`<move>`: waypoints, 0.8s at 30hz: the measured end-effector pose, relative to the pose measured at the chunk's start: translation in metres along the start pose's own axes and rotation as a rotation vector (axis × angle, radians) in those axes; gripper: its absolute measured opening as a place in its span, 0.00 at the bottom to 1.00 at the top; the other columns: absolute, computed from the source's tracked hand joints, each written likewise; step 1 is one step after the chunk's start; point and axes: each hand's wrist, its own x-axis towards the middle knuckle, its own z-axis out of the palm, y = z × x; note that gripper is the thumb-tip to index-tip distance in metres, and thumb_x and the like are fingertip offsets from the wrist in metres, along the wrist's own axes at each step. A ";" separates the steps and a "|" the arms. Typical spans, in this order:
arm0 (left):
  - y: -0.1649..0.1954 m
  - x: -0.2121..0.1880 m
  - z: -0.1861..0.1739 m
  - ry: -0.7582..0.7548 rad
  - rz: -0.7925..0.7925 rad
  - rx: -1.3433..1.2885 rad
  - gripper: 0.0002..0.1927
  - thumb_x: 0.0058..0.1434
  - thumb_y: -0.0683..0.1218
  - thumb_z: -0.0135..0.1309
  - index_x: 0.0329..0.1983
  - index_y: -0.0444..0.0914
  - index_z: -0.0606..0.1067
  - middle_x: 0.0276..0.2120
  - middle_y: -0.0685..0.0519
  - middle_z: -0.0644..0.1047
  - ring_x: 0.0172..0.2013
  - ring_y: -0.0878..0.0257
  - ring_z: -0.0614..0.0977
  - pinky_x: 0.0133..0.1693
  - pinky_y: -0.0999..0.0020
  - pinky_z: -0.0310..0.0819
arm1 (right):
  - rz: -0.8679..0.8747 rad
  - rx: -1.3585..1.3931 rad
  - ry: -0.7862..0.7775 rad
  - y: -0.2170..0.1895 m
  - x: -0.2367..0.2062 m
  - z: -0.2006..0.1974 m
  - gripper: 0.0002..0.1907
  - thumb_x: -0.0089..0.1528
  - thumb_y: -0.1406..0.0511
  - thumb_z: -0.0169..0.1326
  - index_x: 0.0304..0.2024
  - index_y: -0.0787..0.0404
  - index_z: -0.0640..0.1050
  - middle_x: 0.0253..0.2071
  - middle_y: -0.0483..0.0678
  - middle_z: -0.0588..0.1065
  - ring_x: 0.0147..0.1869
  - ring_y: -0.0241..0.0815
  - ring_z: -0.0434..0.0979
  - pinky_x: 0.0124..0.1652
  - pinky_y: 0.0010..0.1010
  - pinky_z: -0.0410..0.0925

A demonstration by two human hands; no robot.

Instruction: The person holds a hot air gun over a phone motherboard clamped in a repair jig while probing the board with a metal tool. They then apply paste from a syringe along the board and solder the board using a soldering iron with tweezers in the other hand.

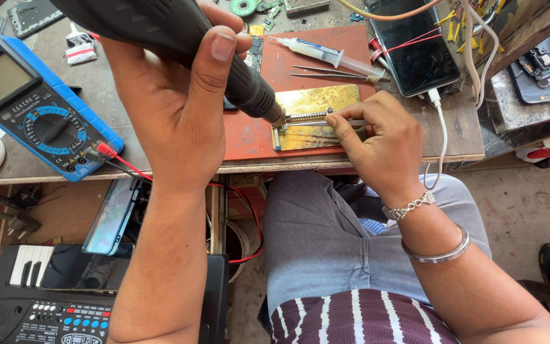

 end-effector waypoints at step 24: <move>0.000 0.001 0.001 -0.011 -0.007 -0.004 0.18 0.84 0.42 0.57 0.63 0.38 0.59 0.45 0.46 0.77 0.42 0.62 0.81 0.50 0.69 0.78 | 0.037 0.046 0.021 0.003 -0.001 -0.001 0.08 0.65 0.62 0.67 0.38 0.60 0.84 0.33 0.44 0.74 0.27 0.33 0.73 0.29 0.26 0.64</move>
